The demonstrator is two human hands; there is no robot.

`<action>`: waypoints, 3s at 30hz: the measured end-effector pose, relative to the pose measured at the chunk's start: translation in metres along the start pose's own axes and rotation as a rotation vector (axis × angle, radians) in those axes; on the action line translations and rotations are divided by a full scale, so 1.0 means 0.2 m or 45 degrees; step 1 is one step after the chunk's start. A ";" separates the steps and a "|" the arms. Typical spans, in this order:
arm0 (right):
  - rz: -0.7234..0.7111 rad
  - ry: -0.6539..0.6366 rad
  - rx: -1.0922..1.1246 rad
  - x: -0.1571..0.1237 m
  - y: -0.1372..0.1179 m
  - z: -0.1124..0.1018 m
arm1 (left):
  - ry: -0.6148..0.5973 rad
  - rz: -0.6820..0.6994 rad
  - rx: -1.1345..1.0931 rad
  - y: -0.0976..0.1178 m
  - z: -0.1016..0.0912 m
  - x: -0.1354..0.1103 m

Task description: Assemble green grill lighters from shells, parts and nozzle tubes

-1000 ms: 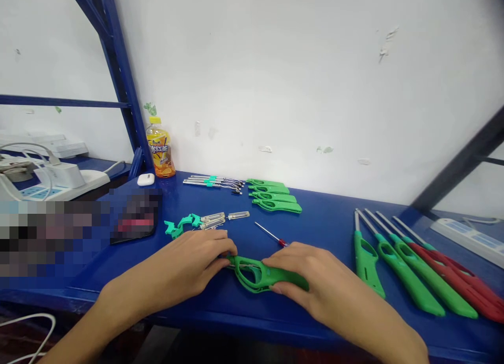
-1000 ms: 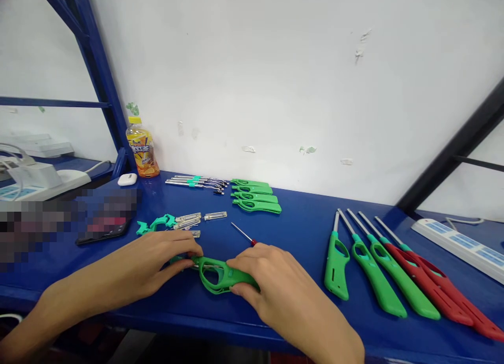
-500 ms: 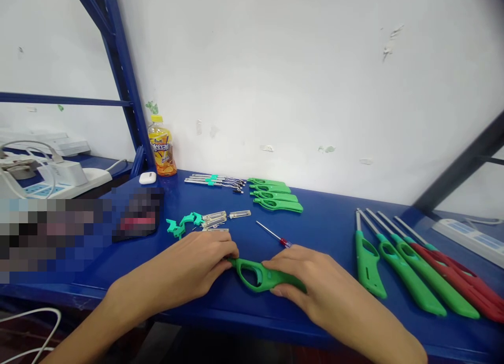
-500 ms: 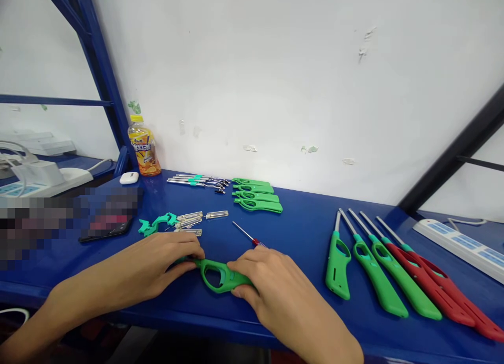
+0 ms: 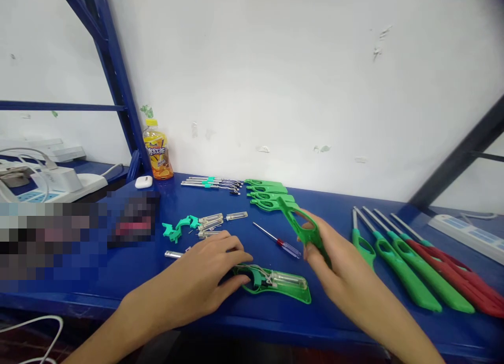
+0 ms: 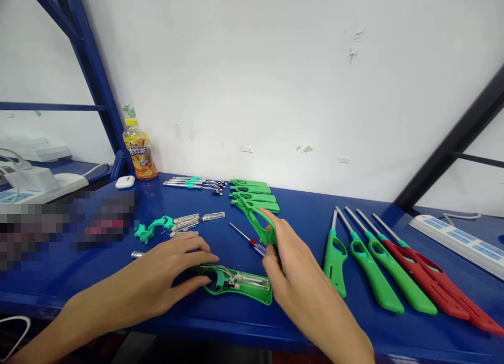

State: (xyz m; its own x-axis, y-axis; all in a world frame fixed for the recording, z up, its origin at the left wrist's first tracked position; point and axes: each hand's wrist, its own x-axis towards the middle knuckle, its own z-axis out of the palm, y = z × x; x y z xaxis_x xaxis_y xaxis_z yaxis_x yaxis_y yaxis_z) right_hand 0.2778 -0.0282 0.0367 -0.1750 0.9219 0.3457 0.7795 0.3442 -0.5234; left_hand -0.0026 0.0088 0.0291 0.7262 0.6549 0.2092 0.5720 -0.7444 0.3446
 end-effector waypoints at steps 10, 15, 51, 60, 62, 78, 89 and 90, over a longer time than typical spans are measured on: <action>0.218 -0.282 0.228 0.05 -0.17 0.13 | 0.036 0.052 0.008 -0.02 0.06 0.04; 0.167 -0.311 0.145 0.02 -0.18 0.15 | 0.065 0.087 0.018 -0.04 0.08 0.05; 0.291 -0.163 0.501 0.00 -0.10 0.09 | -0.020 -0.018 -0.038 0.01 0.06 0.04; 0.403 -0.085 0.451 -0.03 -0.04 0.04 | -0.025 0.035 -0.036 -0.01 0.04 0.03; 0.418 -0.105 0.469 -0.03 -0.06 0.04 | -0.033 0.047 -0.063 -0.01 0.03 0.02; 0.137 -0.231 0.014 -0.04 -0.12 0.12 | 0.267 -0.108 0.107 -0.12 -0.09 -0.07; 0.045 -0.409 -0.054 -0.04 -0.16 0.18 | -0.106 -0.026 -0.055 -0.09 -0.10 -0.03; 0.054 -0.416 -0.068 -0.04 -0.16 0.18 | -0.108 -0.031 -0.043 -0.09 -0.09 -0.03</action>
State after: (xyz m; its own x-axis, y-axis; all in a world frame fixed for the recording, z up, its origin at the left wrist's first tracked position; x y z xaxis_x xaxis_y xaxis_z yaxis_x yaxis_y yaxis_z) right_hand 0.2323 -0.0398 0.0241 -0.3185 0.9465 0.0516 0.8193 0.3023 -0.4873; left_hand -0.0246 0.0209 0.0388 0.7428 0.6581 0.1228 0.5775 -0.7227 0.3797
